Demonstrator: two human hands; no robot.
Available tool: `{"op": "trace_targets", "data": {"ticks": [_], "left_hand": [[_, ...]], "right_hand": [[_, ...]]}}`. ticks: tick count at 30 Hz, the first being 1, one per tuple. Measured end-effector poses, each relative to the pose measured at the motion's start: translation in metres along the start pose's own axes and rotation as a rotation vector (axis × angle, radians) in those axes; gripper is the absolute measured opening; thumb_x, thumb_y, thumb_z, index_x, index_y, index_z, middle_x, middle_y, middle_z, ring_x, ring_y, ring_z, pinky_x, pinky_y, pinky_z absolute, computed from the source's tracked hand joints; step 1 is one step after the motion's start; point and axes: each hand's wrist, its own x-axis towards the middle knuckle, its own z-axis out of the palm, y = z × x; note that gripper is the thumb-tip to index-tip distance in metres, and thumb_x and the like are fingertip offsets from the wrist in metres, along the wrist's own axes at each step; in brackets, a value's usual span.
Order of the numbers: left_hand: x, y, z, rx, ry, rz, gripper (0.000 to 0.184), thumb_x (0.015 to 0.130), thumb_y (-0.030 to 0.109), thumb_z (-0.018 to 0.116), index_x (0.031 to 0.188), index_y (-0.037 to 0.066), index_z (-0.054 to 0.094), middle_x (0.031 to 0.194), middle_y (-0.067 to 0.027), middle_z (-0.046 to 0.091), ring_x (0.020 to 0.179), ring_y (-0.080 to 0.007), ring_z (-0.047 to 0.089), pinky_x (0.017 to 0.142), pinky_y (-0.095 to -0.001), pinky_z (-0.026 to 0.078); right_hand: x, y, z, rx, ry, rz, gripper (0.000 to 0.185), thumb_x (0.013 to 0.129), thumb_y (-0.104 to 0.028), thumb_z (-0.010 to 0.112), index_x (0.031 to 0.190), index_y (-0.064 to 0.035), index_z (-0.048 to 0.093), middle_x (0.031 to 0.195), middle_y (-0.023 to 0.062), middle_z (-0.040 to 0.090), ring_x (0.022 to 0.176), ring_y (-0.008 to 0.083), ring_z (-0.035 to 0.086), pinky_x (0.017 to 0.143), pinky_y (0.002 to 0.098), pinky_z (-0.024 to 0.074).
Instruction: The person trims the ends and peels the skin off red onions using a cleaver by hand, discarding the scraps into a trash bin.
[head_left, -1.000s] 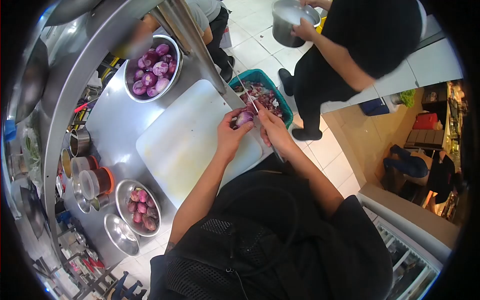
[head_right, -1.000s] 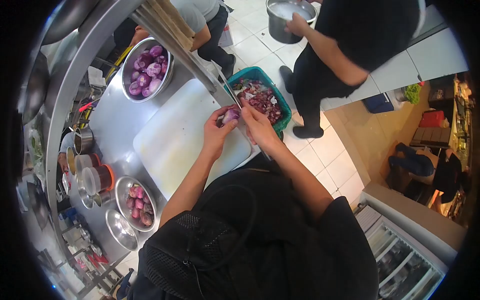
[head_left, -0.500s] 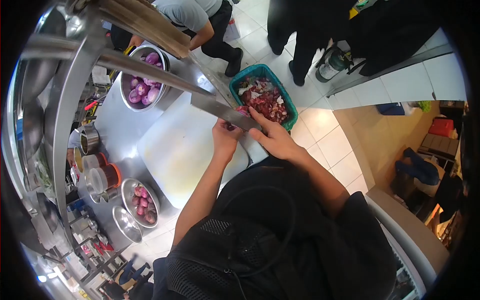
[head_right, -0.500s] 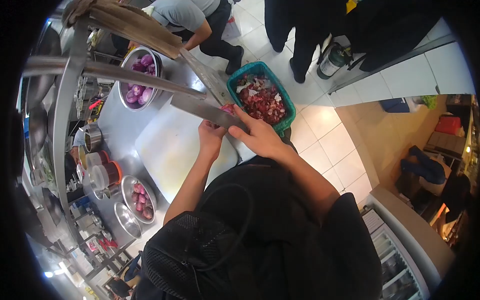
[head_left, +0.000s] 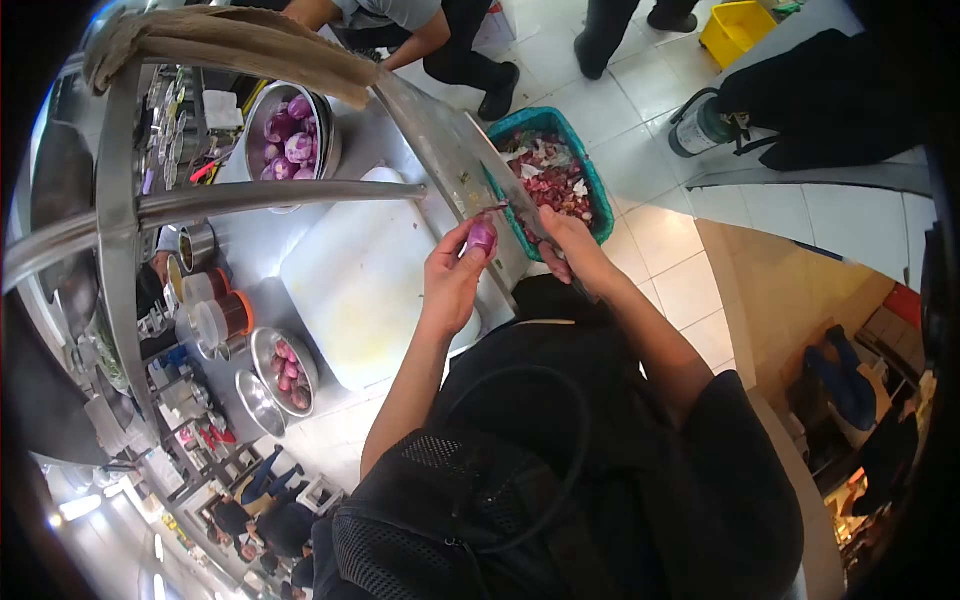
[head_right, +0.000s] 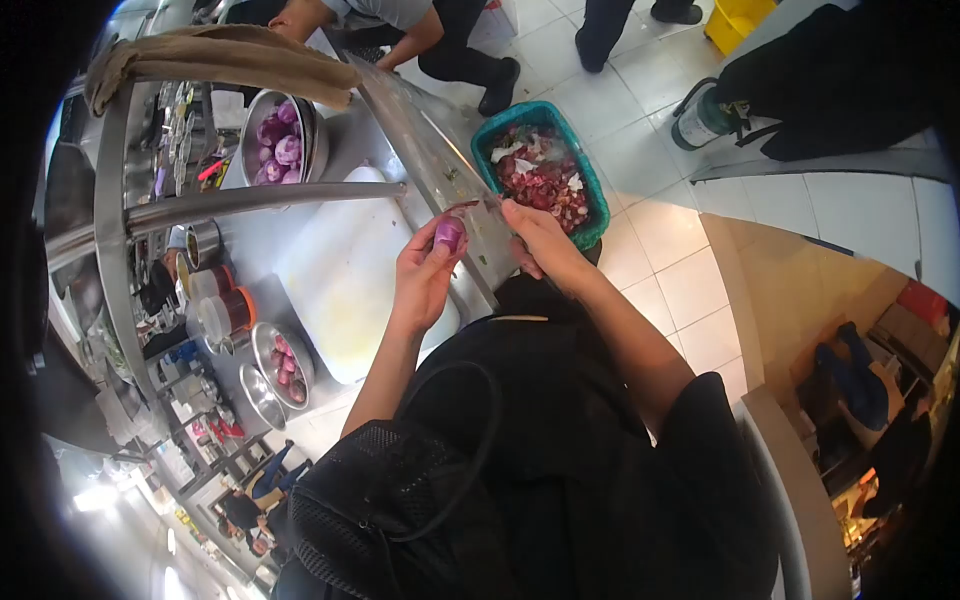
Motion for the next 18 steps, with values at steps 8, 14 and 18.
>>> {"op": "trace_targets", "data": {"ticks": [8, 14, 18], "left_hand": [[0.008, -0.006, 0.011, -0.048, 0.056, -0.048, 0.046, 0.095, 0.011, 0.071, 0.136, -0.001, 0.054, 0.132, -0.0108, 0.06, 0.118, -0.0226, 0.062, 0.105, -0.04, 0.049], [0.01, -0.004, 0.016, -0.06, 0.188, -0.074, 0.038, 0.091, -0.003, 0.066, 0.128, 0.003, 0.058, 0.124, -0.0091, 0.065, 0.116, -0.0223, 0.062, 0.101, -0.0381, 0.049], [0.015, -0.002, 0.02, 0.059, 0.133, -0.031, 0.042, 0.089, -0.007, 0.064, 0.129, 0.004, 0.057, 0.122, -0.0089, 0.066, 0.116, -0.0224, 0.062, 0.102, -0.0379, 0.048]], "right_hand": [[-0.005, -0.004, 0.01, -0.533, 0.063, -0.432, 0.086, 0.098, -0.059, 0.056, 0.155, 0.0015, 0.033, 0.069, 0.0103, 0.062, 0.057, 0.0285, 0.057, 0.061, 0.0393, 0.0468], [-0.007, -0.029, 0.015, -0.768, -0.015, -0.205, 0.087, 0.093, -0.054, 0.063, 0.161, -0.0133, 0.027, 0.068, 0.02, 0.058, 0.065, 0.0353, 0.061, 0.065, 0.0402, 0.047], [-0.002, -0.024, 0.01, -0.748, -0.046, -0.236, 0.097, 0.092, -0.064, 0.06, 0.159, -0.004, 0.024, 0.065, 0.0201, 0.063, 0.065, 0.0412, 0.066, 0.065, 0.0455, 0.0503]]}}
